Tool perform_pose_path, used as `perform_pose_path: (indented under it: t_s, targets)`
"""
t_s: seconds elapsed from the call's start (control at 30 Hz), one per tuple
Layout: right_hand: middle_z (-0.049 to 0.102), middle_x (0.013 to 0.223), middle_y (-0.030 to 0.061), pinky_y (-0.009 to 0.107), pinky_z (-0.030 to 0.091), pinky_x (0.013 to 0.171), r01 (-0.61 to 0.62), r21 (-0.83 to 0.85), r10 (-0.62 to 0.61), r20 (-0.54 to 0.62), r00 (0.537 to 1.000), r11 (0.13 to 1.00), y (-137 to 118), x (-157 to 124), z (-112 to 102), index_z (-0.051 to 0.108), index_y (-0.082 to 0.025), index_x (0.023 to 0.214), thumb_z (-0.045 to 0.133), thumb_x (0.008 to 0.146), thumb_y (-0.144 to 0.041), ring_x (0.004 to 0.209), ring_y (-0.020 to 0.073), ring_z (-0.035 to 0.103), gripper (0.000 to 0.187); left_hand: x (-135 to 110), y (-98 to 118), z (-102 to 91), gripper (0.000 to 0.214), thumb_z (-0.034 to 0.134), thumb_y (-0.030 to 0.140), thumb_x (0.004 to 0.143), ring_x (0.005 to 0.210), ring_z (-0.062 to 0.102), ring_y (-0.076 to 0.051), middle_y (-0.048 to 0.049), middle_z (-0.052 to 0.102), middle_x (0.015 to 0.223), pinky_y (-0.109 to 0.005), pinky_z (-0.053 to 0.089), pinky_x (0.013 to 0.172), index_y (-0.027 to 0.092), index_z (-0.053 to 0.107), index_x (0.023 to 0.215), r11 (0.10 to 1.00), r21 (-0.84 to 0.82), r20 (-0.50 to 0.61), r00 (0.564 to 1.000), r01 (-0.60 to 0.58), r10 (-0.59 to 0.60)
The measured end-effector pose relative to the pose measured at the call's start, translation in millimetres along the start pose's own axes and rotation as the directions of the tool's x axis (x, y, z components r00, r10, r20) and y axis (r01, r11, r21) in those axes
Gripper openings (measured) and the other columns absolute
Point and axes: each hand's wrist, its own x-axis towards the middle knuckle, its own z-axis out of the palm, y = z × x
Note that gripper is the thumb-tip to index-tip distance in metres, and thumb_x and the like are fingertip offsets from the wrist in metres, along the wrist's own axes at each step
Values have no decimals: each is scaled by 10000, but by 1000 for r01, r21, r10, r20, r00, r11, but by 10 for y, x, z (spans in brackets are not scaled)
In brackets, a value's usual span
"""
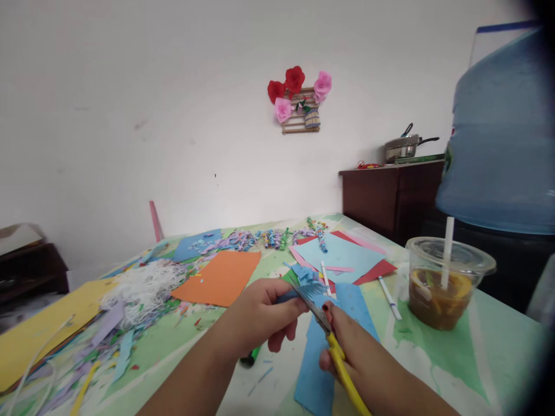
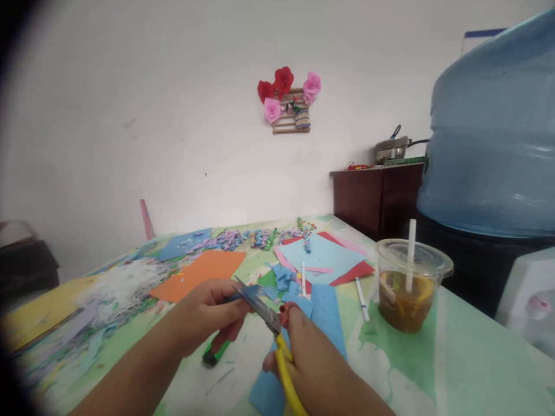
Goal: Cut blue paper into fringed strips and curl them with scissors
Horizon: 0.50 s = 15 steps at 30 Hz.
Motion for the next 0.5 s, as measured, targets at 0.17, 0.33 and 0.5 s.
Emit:
perform_pose_path:
  t_s: [0.17,0.33,0.5]
  targets:
    - [536,951,64,361,398,743,-8,87,9,-3,1000,996,-17,13,19,389,-174,1043,497,725,-209,842,215,511,338,30,27,-6,138,480,269,718,302,413,-43,48,536,457,-140,279,317,155,490,640,997,-6,15,997,74,-73]
    - [520,971,63,337,396,761,33,125,-40,55,998,992,-96,13,-13,373,-167,1051,506,726,-214,872,208,505,355,-9,116,-1,268,430,306,761,319,373,-47,80,427,396,-156,286,352,165,423,533,985,164,-94,995,45,-30]
    - [478,1064,98,380,339,858,-1,76,-2,47,999,997,-69,-5,-16,313,-155,1144,547,705,-246,1013,242,438,506,-50,100,0,291,380,323,795,382,367,-71,78,390,418,-172,299,399,185,390,539,961,276,-97,993,-37,66]
